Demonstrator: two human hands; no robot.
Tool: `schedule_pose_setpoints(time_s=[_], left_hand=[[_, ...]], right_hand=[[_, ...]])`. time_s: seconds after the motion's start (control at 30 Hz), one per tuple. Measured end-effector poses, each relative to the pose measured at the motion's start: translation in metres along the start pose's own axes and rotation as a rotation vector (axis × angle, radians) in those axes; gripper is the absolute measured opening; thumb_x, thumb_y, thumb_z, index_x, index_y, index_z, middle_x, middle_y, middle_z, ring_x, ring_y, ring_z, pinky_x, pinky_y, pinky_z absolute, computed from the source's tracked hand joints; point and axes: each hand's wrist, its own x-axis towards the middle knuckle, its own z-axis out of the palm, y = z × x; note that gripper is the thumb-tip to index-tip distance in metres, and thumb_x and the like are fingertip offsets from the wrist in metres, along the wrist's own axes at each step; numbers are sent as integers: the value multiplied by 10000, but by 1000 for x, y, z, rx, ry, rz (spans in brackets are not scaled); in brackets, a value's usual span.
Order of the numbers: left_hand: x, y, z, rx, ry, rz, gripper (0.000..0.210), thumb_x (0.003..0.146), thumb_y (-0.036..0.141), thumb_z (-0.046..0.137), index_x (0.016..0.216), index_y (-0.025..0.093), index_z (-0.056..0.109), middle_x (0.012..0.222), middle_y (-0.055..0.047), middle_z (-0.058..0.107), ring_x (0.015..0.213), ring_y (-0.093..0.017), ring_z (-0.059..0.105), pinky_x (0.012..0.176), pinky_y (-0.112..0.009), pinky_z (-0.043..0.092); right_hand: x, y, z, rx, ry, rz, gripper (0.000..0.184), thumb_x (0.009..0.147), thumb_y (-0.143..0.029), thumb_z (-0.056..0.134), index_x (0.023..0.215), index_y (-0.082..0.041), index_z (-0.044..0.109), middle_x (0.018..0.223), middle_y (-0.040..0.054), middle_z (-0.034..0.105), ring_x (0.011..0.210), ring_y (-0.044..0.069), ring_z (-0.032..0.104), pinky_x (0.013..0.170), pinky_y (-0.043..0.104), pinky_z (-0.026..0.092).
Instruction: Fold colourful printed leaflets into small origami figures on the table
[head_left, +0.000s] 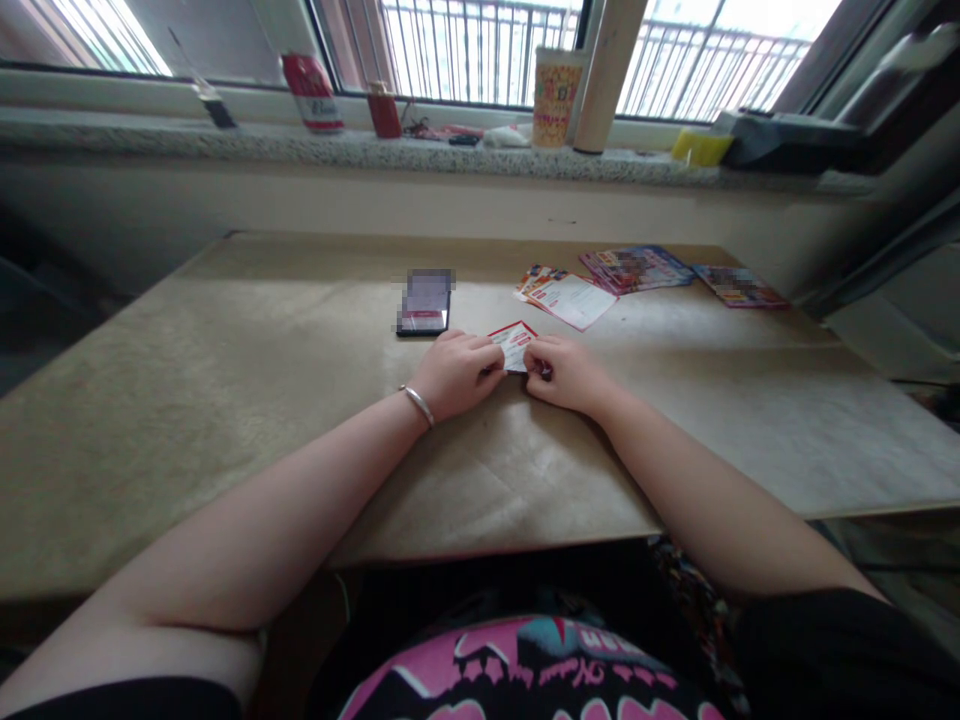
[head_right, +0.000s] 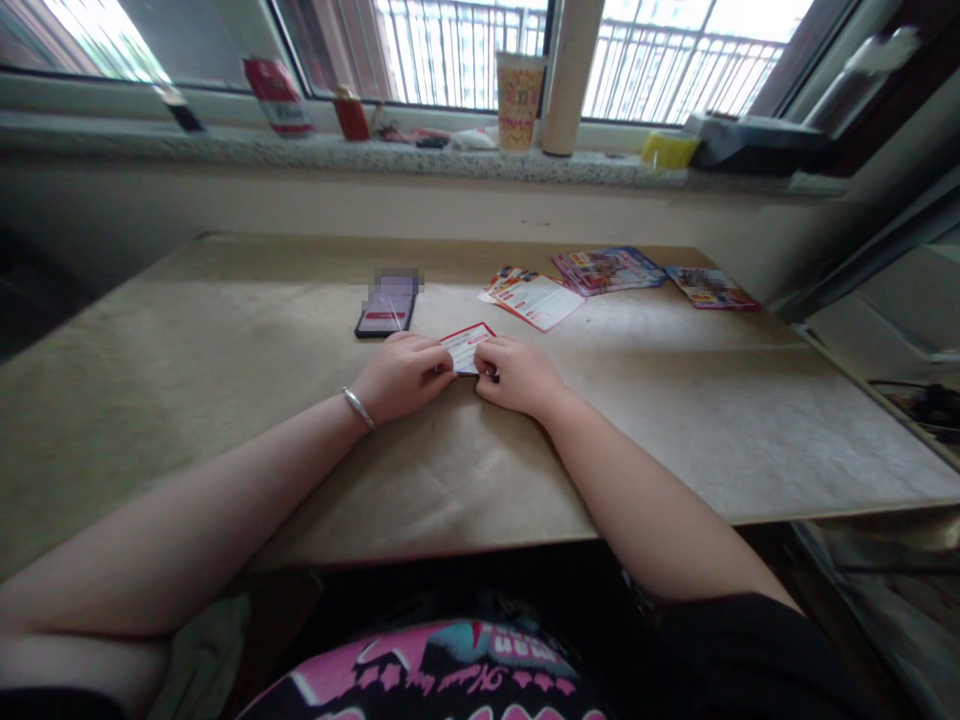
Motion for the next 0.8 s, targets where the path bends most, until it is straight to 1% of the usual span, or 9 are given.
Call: schedule_pose_setpoints(time_s=[0.27,0.43,0.57,0.8], left_hand=[[-1,-1,-3,-10,0,-42,155,877,285,550,792,186,634,848,-44,693,766,-184,611,743,-328,384],[-1,-1,-4,-8,4,-71,150,878,280,552,803,183,638,843,-43,689,769,-186,613,745,-329,386],[-2,-3,-3,3,14,-73,133,874,275,558,809,184,632,839,-39,685,778,-189,617,737,-326,388],[-3,-7,-2,-4,43,-103,131,878,274,556,821,179,628,815,-41,672,763,-188,614,698,-313,392]], right_hand=[[-5,10,-13,28,-65,47,63,691,-192,568,681,-206,507,728,6,548,680,145,483,622,260,352],[-7,19,-18,15,-50,64,56,676,-156,557,663,-202,526,665,-2,548,655,146,492,616,258,355],[-10,27,-22,0,-37,65,48,664,-155,568,674,-199,549,702,11,588,686,156,517,643,262,376],[-14,42,-30,3,-36,73,32,661,-183,574,680,-202,558,720,23,609,710,173,530,679,288,399]])
